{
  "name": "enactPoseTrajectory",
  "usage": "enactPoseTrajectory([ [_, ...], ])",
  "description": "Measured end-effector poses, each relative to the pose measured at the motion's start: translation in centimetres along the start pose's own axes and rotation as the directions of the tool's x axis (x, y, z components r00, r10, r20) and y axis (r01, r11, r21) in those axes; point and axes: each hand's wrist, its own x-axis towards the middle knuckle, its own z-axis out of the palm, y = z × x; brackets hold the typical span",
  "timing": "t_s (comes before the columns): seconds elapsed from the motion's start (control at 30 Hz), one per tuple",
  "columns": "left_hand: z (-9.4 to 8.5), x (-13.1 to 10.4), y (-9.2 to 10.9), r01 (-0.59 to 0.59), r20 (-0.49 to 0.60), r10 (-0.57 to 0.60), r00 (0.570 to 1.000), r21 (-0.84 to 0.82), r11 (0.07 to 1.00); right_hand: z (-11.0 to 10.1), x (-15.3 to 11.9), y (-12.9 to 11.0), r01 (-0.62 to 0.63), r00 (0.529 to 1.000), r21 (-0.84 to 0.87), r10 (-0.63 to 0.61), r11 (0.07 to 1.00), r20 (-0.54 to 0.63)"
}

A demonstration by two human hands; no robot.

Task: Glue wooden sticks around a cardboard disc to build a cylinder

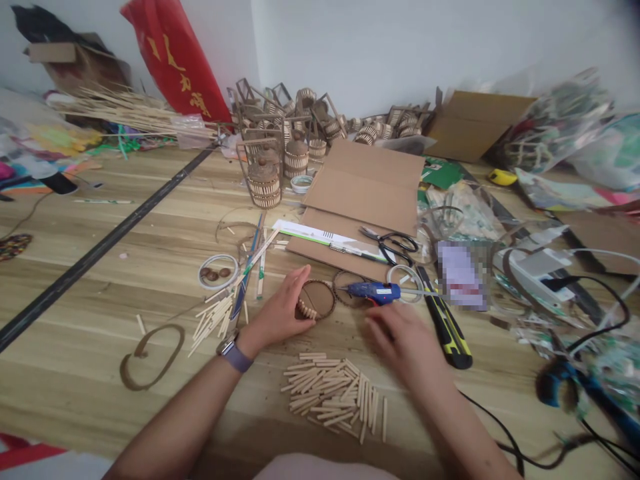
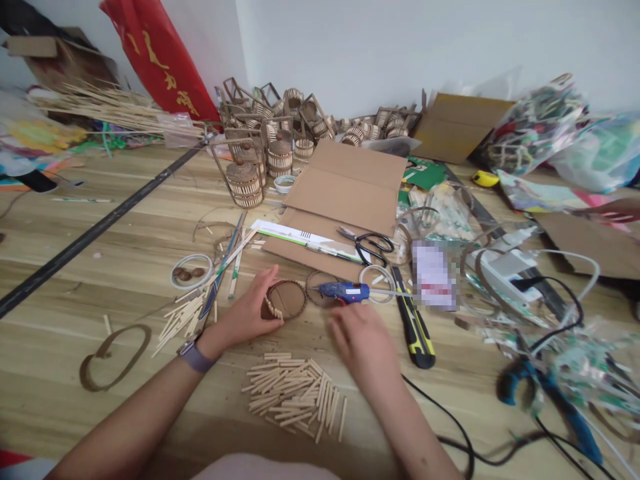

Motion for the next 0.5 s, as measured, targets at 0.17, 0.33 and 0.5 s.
enactPoseTrajectory([
  [0.17, 0.0, 0.1, -0.1, -0.003, -0.001, 0.003, 1.000, 0.001, 1.000, 2.8, -0.3, -5.2, 0.324, 0.909, 0.006, -0.313, 0.946, 0.275],
  [0.33, -0.1, 0.2, 0.2, 0.019, 0.008, -0.019, 1.000, -0.017, 1.000, 3.8, 0.1, -8.0, 0.409, 0.820, -0.100, -0.317, 0.907, 0.476],
  [0.5, -0.1, 0.1, 0.1, 0.026, 0.024, -0.025, 0.999, -0.026, 0.999, 4.1, 0.7, -8.3, 0.341, 0.803, -0.126, -0.219, 0.931, 0.554],
])
